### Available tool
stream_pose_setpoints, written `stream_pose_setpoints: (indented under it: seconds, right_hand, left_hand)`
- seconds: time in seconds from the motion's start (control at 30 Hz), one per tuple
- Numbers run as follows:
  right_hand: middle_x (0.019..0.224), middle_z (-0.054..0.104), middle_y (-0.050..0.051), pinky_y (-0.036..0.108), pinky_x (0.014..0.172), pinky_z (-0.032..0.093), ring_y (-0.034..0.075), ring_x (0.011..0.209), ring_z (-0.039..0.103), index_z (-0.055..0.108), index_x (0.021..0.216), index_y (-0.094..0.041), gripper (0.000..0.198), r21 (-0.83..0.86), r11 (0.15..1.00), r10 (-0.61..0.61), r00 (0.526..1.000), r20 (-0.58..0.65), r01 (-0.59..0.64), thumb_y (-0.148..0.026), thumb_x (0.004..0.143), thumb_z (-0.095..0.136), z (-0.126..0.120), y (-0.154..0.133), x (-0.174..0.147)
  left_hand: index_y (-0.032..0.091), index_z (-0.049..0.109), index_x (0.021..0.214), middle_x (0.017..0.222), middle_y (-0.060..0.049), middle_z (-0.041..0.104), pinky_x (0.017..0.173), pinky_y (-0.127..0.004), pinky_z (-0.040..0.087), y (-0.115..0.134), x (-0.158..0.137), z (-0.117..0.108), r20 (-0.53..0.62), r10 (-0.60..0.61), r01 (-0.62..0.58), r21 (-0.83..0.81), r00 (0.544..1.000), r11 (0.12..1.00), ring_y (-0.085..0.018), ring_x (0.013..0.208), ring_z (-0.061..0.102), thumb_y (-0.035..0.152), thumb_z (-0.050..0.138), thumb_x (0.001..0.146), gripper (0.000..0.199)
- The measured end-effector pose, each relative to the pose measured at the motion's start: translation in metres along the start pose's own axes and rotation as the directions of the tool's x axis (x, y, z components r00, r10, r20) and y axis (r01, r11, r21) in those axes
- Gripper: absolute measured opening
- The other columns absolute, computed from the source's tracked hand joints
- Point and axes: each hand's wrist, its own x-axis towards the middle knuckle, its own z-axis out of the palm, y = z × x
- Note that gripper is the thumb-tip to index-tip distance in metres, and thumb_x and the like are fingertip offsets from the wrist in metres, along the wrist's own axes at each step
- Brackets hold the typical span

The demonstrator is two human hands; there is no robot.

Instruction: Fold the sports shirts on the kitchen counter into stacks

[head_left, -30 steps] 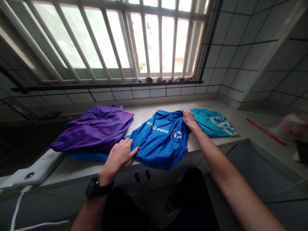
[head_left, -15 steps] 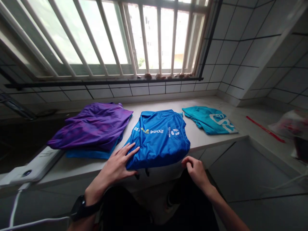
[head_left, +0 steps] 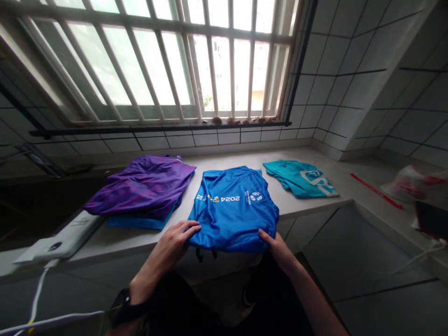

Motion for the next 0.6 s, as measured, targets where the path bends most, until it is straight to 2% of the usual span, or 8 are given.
stream_pose_setpoints:
  seconds: [0.1,0.17,0.27,0.37,0.47,0.53,0.6]
  right_hand:
    - [0.124,0.078,0.013,0.05,0.116,0.049,0.037,0.128,0.068,0.075,0.125,-0.017,0.072,-0.052,0.994,-0.104,0.974,-0.202,0.095,-0.068,0.074,0.082,-0.008,-0.008,0.002]
    - [0.125,0.078,0.012,0.05,0.114,0.051,0.036,0.127,0.068,0.071,0.133,-0.018,0.076,-0.059,0.985,-0.174,0.941,-0.29,0.164,-0.065,0.074,0.083,-0.01,-0.013,0.0]
    - [0.143,0.069,0.01,0.047,0.11,0.055,0.032,0.129,0.067,0.048,0.158,-0.027,0.096,0.045,0.962,-0.24,0.91,-0.337,0.27,-0.054,0.074,0.087,-0.009,-0.023,-0.014]
    - [0.156,0.058,0.003,0.043,0.107,0.058,0.026,0.131,0.066,0.027,0.166,-0.043,0.107,0.14,0.921,-0.305,0.899,-0.315,0.362,-0.046,0.077,0.086,-0.007,-0.04,-0.033]
    - [0.145,0.065,0.0,0.037,0.099,0.062,0.022,0.118,0.071,0.032,0.164,-0.047,0.099,0.172,0.899,-0.361,0.904,-0.23,0.403,-0.043,0.08,0.084,0.003,-0.072,-0.031]
    - [0.134,0.069,-0.001,0.034,0.096,0.063,0.019,0.108,0.073,0.039,0.161,-0.045,0.092,0.165,0.885,-0.405,0.895,-0.185,0.435,-0.042,0.08,0.082,0.013,-0.099,-0.01]
    - [0.127,0.071,0.0,0.036,0.095,0.063,0.019,0.105,0.073,0.039,0.161,-0.042,0.088,0.151,0.871,-0.447,0.881,-0.156,0.468,-0.042,0.082,0.078,0.023,-0.124,0.02]
  left_hand:
    - [0.023,0.075,0.116,0.111,-0.007,0.079,0.093,-0.035,0.058,0.009,-0.001,-0.003,-0.095,0.03,-0.035,-0.05,0.995,0.998,-0.021,0.105,0.073,-0.003,0.047,0.082,0.051]
    - [0.022,0.075,0.113,0.106,-0.007,0.08,0.093,-0.034,0.058,0.017,0.0,-0.006,-0.186,0.011,-0.036,-0.134,0.983,0.99,-0.02,0.102,0.074,-0.001,0.047,0.085,0.046]
    - [0.021,0.076,0.106,0.1,-0.006,0.081,0.086,-0.028,0.059,0.029,0.0,-0.016,-0.251,-0.103,0.019,-0.316,0.962,0.949,-0.019,0.095,0.076,0.007,0.048,0.088,0.037]
    - [0.021,0.078,0.098,0.091,-0.004,0.08,0.076,-0.026,0.059,0.039,0.002,-0.032,-0.241,-0.262,0.134,-0.443,0.935,0.887,-0.019,0.085,0.076,0.019,0.054,0.091,0.025]
    - [0.021,0.076,0.094,0.086,-0.002,0.078,0.073,-0.026,0.057,0.037,0.021,-0.051,-0.27,-0.458,0.287,-0.494,0.847,0.821,-0.018,0.078,0.073,0.029,0.06,0.087,0.019]
    - [0.02,0.074,0.095,0.084,-0.002,0.076,0.068,-0.025,0.055,0.027,0.045,-0.062,-0.303,-0.564,0.367,-0.513,0.768,0.776,-0.017,0.073,0.07,0.035,0.064,0.083,0.022]
    - [0.018,0.071,0.097,0.084,-0.003,0.074,0.066,-0.027,0.054,0.011,0.075,-0.067,-0.315,-0.634,0.431,-0.519,0.707,0.738,-0.018,0.074,0.069,0.042,0.065,0.081,0.029]
